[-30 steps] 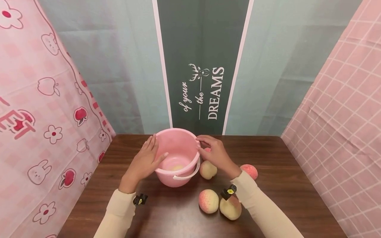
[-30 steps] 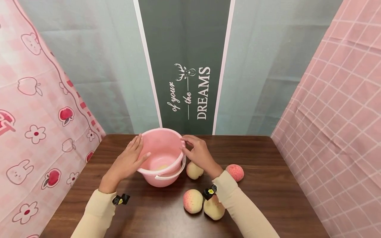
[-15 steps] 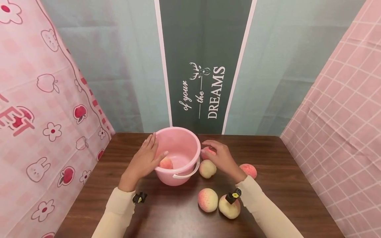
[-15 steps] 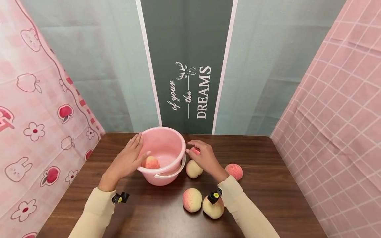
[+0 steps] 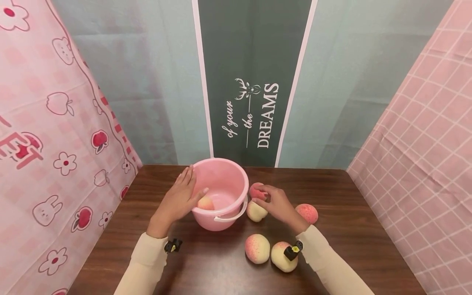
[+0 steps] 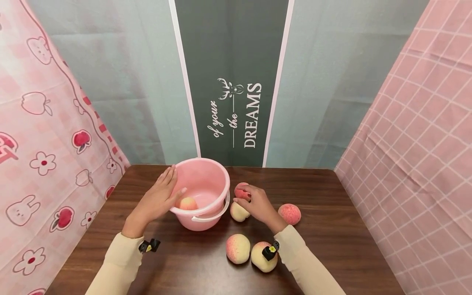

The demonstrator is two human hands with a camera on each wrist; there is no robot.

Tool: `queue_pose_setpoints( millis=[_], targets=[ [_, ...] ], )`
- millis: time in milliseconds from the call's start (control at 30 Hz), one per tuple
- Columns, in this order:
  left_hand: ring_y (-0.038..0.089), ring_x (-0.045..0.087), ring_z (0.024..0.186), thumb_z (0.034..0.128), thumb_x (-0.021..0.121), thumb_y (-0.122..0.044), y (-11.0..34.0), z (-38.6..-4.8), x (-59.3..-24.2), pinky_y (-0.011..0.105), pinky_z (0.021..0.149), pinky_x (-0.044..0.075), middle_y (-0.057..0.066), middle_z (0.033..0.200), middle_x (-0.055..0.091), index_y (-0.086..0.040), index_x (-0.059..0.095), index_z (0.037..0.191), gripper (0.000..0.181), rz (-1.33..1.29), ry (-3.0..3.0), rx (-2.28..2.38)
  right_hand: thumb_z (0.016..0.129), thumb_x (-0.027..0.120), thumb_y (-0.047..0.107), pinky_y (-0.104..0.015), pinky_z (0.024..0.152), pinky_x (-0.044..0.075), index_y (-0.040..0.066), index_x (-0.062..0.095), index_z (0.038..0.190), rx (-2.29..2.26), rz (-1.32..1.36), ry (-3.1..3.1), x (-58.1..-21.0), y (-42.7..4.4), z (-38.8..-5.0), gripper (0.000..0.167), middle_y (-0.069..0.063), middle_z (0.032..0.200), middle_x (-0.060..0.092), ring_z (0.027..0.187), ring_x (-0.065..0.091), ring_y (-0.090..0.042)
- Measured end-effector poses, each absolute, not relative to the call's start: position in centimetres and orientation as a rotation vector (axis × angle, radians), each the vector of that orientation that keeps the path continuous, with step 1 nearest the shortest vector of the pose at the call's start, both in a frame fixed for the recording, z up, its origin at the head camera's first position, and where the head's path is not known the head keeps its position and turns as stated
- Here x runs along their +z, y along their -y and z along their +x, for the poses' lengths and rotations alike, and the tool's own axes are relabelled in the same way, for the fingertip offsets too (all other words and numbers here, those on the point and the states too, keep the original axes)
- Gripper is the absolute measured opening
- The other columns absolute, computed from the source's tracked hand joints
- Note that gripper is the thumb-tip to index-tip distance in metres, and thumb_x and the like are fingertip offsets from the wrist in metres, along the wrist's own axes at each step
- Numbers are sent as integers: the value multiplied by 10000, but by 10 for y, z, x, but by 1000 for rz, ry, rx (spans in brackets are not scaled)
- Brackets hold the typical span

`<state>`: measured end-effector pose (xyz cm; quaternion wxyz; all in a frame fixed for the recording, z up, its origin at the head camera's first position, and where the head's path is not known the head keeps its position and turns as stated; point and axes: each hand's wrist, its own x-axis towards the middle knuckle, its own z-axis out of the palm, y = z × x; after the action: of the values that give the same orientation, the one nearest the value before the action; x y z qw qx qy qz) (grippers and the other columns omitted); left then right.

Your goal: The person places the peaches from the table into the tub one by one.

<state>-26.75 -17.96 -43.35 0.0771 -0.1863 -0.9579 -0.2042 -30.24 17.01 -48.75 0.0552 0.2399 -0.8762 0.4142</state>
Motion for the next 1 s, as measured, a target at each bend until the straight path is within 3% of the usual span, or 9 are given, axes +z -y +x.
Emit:
queue_pose_setpoints(
  millis=[200,467,700,1000],
  targets=[
    [372,85,1552,1034,423,-578,180,-266,-434,498,1249,120,229,1670,108,71,217,1572,867,-552,2867,-619,898,791,348,-559,952,536,25,672,1303,1184,693,2733,-497,-178,-301,532,-157,1302,672,1182,651,-346],
    [403,116,1542,1037,434,-562,180,-265,-437,514,1244,135,262,1655,134,96,243,1555,859,-557,2849,-620,889,807,287,-597,986,502,-24,661,1286,1185,701,2780,-500,-181,-299,525,-208,1187,701,1129,656,-391],
    [391,103,1546,1038,427,-562,180,-265,-436,509,1246,126,251,1660,128,93,241,1557,856,-551,2852,-625,879,816,276,-594,969,508,-20,684,1226,1168,762,2786,-505,-183,-300,474,-161,1107,711,1078,657,-382],
    [374,73,1553,1036,419,-575,179,-266,-433,510,1247,119,235,1667,115,78,226,1566,863,-554,2861,-638,845,848,280,-553,969,527,-5,668,1263,1135,778,2845,-509,-185,-300,537,-168,1232,691,1139,649,-357]
  ],
)
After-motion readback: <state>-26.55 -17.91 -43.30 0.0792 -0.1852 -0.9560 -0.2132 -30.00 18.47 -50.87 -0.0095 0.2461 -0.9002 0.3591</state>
